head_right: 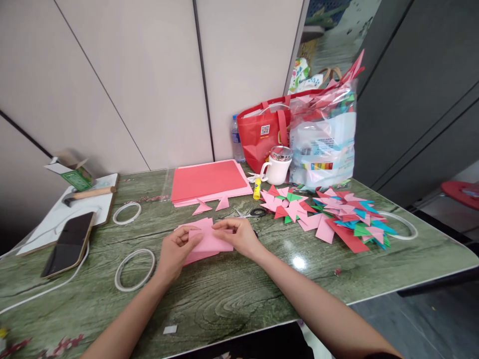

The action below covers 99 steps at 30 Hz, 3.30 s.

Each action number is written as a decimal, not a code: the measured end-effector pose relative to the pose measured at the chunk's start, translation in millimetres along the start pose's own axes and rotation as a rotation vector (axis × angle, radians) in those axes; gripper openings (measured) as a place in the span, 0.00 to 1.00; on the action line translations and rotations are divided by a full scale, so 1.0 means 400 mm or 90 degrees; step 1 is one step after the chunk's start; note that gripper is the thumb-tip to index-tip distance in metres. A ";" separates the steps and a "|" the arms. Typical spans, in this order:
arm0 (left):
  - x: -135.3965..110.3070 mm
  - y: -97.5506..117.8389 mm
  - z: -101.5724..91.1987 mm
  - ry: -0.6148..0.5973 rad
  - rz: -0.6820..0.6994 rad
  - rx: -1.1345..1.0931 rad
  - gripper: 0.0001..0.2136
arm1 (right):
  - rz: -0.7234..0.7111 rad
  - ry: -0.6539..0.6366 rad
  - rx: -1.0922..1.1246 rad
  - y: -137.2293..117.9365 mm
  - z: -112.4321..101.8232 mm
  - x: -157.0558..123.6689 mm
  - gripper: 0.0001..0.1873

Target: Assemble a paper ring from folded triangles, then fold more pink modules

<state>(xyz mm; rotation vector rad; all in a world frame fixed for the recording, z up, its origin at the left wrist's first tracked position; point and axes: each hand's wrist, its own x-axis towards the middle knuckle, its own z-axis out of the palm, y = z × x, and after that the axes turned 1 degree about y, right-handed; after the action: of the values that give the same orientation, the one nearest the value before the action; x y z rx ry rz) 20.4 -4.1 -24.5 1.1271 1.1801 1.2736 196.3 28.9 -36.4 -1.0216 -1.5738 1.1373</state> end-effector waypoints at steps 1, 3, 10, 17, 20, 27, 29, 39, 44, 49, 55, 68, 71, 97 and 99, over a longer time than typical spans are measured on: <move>0.000 -0.001 0.000 -0.010 -0.009 0.003 0.12 | 0.000 0.000 -0.004 0.000 0.000 0.000 0.11; -0.001 -0.001 0.000 -0.033 -0.029 0.004 0.14 | -0.005 -0.008 -0.013 -0.001 0.001 0.000 0.11; -0.003 0.003 0.003 -0.056 -0.040 0.011 0.15 | 0.003 -0.009 -0.014 0.000 0.002 -0.004 0.11; -0.001 0.002 0.004 -0.039 -0.031 0.035 0.15 | -0.003 0.009 -0.015 -0.003 0.001 -0.003 0.12; -0.001 0.003 0.005 -0.036 -0.027 0.033 0.14 | -0.011 -0.008 -0.021 -0.007 0.000 -0.003 0.11; -0.007 0.006 0.014 -0.064 -0.031 0.046 0.15 | 0.000 -0.047 -0.016 -0.001 0.008 -0.004 0.10; -0.009 0.007 0.015 -0.058 -0.032 0.044 0.19 | 0.002 -0.039 -0.008 0.000 0.009 -0.003 0.09; -0.015 0.002 0.017 -0.103 -0.155 -0.031 0.15 | 0.012 0.038 0.042 -0.015 0.005 -0.003 0.09; -0.013 -0.012 0.015 -0.096 -0.158 -0.025 0.15 | 0.048 0.044 0.077 -0.018 0.006 -0.003 0.12; -0.014 -0.015 0.024 -0.069 -0.143 -0.049 0.16 | 0.077 0.034 0.091 -0.021 0.005 -0.001 0.13; -0.018 -0.004 0.029 -0.074 -0.121 -0.034 0.15 | 0.060 0.009 0.084 -0.017 -0.002 0.002 0.13; -0.024 0.028 0.027 -0.120 -0.068 -0.029 0.32 | 0.012 -0.005 0.035 -0.006 -0.007 0.009 0.13; -0.023 0.017 0.025 -0.128 -0.066 -0.034 0.28 | 0.000 -0.011 0.028 -0.008 -0.007 0.009 0.13; -0.009 0.006 0.006 -0.150 0.137 0.219 0.17 | 0.032 -0.026 0.005 -0.002 -0.003 0.009 0.13; -0.008 0.006 0.007 -0.154 0.152 0.220 0.16 | 0.045 -0.028 0.022 0.000 -0.002 0.009 0.16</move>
<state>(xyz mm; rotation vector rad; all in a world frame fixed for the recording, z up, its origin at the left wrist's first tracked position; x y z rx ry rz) 23.1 -7.1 -21.9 1.6684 1.1333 1.0914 196.2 32.5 -35.4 -1.0432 -1.5582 1.2387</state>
